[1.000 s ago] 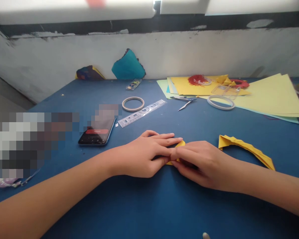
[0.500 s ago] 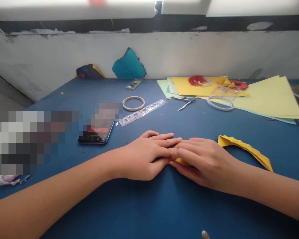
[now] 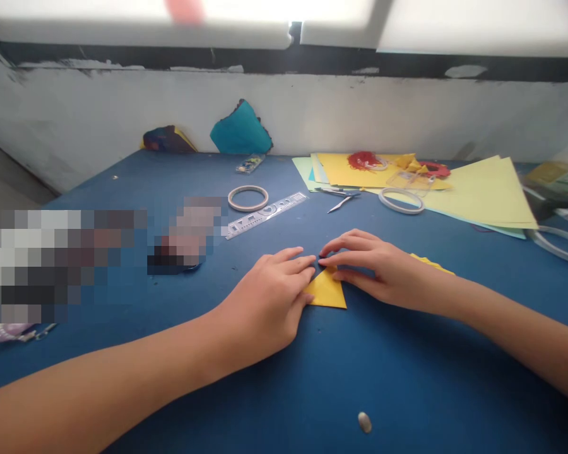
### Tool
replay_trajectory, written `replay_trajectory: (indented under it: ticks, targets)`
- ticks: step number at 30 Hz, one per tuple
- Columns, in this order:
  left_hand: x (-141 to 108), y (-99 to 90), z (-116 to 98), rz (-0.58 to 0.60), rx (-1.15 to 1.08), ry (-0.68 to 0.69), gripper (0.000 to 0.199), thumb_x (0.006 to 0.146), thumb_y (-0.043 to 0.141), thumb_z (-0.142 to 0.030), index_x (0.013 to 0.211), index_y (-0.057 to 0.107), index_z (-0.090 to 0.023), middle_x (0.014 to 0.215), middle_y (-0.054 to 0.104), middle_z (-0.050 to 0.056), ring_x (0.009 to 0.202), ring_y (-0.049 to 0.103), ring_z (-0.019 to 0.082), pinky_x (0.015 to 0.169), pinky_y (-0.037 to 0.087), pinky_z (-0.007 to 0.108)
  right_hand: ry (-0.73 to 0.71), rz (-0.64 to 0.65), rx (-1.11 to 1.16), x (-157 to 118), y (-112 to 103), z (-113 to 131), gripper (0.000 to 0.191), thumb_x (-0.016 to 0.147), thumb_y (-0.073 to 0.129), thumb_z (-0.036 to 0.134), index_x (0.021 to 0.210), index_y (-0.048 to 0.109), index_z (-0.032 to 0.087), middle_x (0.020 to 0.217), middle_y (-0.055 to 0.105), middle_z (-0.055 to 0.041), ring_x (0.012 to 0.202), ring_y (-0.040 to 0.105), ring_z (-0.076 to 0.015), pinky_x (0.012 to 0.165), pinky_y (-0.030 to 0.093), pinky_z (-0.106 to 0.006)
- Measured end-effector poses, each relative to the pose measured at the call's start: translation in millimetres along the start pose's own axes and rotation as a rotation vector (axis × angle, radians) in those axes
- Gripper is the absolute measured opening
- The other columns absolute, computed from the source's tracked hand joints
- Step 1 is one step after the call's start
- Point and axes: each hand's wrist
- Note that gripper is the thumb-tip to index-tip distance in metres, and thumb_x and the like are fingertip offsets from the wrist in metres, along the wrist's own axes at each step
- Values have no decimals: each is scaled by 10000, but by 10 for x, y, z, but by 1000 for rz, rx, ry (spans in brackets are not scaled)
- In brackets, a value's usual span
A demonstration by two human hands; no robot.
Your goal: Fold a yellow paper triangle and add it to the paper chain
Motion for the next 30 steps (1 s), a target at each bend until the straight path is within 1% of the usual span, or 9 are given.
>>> replay_trajectory:
  ticks: [5,8,10,12,15,18,22,26,30]
  targets:
    - [-36,8,-20,-46,118,39,249,864,457,-196,1010,647,-127,1184,600,68,1174,448,272,936,417,461,28,-2,12,2,-25,45,129,873,468,184,908,592,180,985,578,-79,933,510,-177,830,443,-338]
    - [-22,16,-3,-82,67,38,220,853,509,-246,941,678,-135,1079,652,57,1090,493,252,923,432,420,71,35,42,-10,-41,45,129,876,467,199,951,572,196,1005,547,-73,963,490,-177,844,437,-333]
    - [-5,27,-2,-108,-1,29,184,839,531,-219,893,689,-143,1027,666,44,1048,501,226,914,438,379,109,62,61,-25,-51,38,117,873,477,223,960,554,205,1018,524,-68,969,483,-174,848,433,-333]
    - [18,32,-12,-116,-94,-14,139,814,561,-189,863,686,-157,989,669,32,1013,507,200,907,438,344,156,90,85,-45,-64,37,89,861,501,255,925,539,206,1024,504,-64,955,485,-172,833,437,-328]
    - [60,15,-34,-76,-240,-159,74,748,633,-179,814,668,-183,980,652,18,983,518,178,902,429,329,212,134,114,-78,-81,69,95,846,519,296,853,511,202,993,499,-59,890,497,-166,756,451,-305]
    - [95,-22,-57,-19,-326,-284,48,708,657,-183,751,636,-192,1028,615,23,1005,509,187,911,412,354,263,150,96,-113,-90,136,102,858,490,293,814,478,202,873,521,-33,758,499,-142,641,436,-264]
    - [106,-44,-73,11,-343,-328,32,720,614,-167,703,606,-192,1030,592,26,1026,493,192,922,393,367,305,146,59,-156,-93,197,81,869,465,256,805,462,207,755,525,5,622,470,-108,551,393,-224]
    - [97,-20,-53,-26,-273,-232,49,740,588,-152,708,594,-188,999,593,22,988,501,172,895,402,324,251,119,42,-177,-98,182,48,876,461,231,870,504,210,792,551,-6,652,497,-109,573,411,-223]
    - [95,-24,-11,-59,-81,-37,93,806,500,-129,764,576,-164,873,605,31,869,511,157,785,431,278,80,47,-27,-181,-89,168,170,902,414,185,946,577,201,820,579,-46,761,515,-149,634,433,-254]
Point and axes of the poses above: each hand's wrist, its own x-axis towards the middle knuckle, its own y-axis out of the palm, z = x × y
